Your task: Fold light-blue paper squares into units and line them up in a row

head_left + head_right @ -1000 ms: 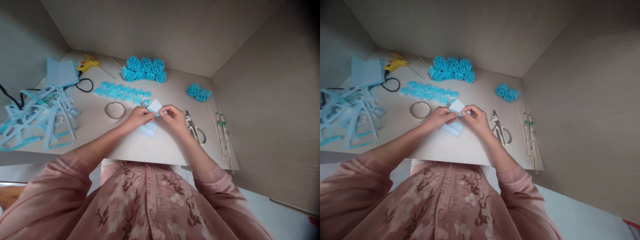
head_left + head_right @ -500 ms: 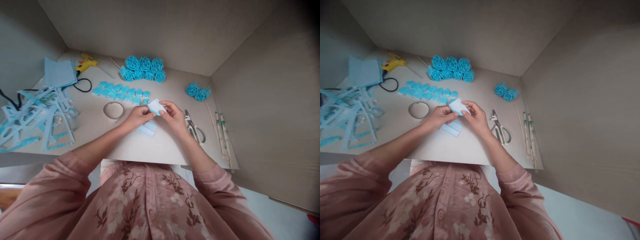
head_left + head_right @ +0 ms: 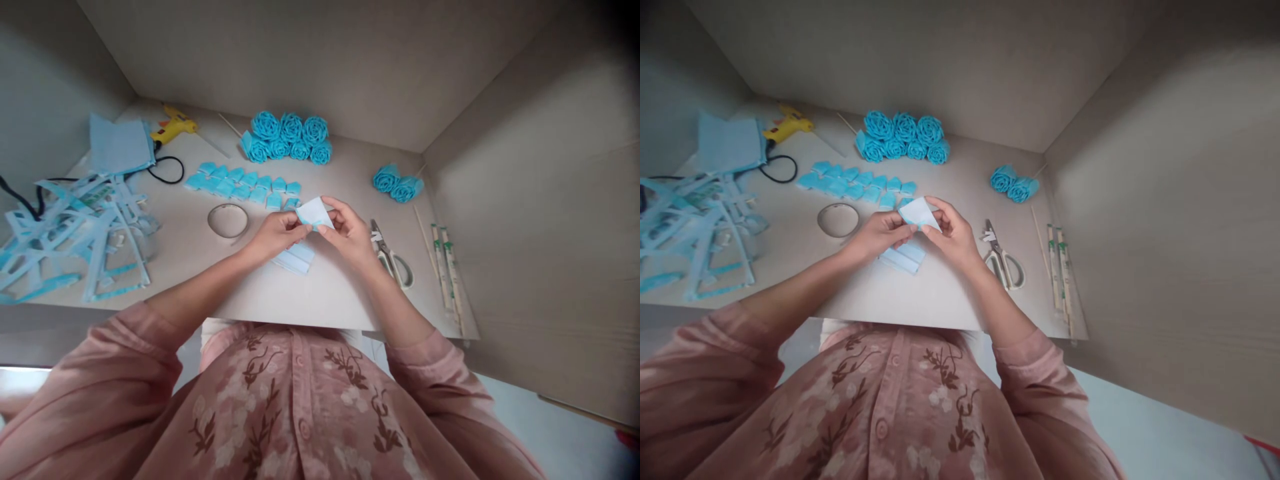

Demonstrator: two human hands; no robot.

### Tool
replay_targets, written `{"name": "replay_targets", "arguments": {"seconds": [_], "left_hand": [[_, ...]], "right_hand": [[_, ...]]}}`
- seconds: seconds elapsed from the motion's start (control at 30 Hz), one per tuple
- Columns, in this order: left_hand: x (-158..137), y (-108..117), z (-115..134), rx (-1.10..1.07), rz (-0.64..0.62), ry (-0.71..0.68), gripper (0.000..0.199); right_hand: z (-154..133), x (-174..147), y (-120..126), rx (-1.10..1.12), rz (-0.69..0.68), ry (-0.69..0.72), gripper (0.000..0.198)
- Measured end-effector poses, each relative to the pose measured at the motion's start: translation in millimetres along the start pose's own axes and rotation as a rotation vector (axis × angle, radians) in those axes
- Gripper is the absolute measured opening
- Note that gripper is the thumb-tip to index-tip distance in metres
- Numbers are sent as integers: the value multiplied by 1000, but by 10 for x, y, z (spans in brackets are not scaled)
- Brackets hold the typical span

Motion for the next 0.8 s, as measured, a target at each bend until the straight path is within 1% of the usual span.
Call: {"name": "replay_targets", "arguments": {"seconds": [0.1, 0.2, 0.33, 0.43, 0.57, 0.67, 0.8], "left_hand": [[0, 0, 3, -5, -1, -17, 27], [3, 3, 9, -23, 2, -56, 30], [2, 26, 14, -97, 42, -88, 30], [-8, 22, 36, -146, 46, -101, 32], [-16, -17, 31, -157, 3, -76, 34], [-14, -2, -7, -155, 22, -41, 34], [-11, 2, -13, -132, 20, -38, 31]], "right_hand": [[26, -5, 21, -18, 30, 0, 62], [41, -10, 24, 2, 44, -16, 64], [91, -22, -50, 73, -19, -97, 70], [115, -23, -75, 102, -22, -110, 69], [139, -9, -46, 113, 40, -82, 66], [143, -5, -41, 117, 52, -86, 67], [72, -6, -24, 92, 57, -86, 51]]}}
Point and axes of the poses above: each hand's wrist, its own x-axis towards the middle knuckle, its own y-axis out of the back of the hand, z = x × y, the point moved 7 cm from there along x, towards the middle knuckle, and after that the axes turned 11 degrees about x, right-handed, at the moved point
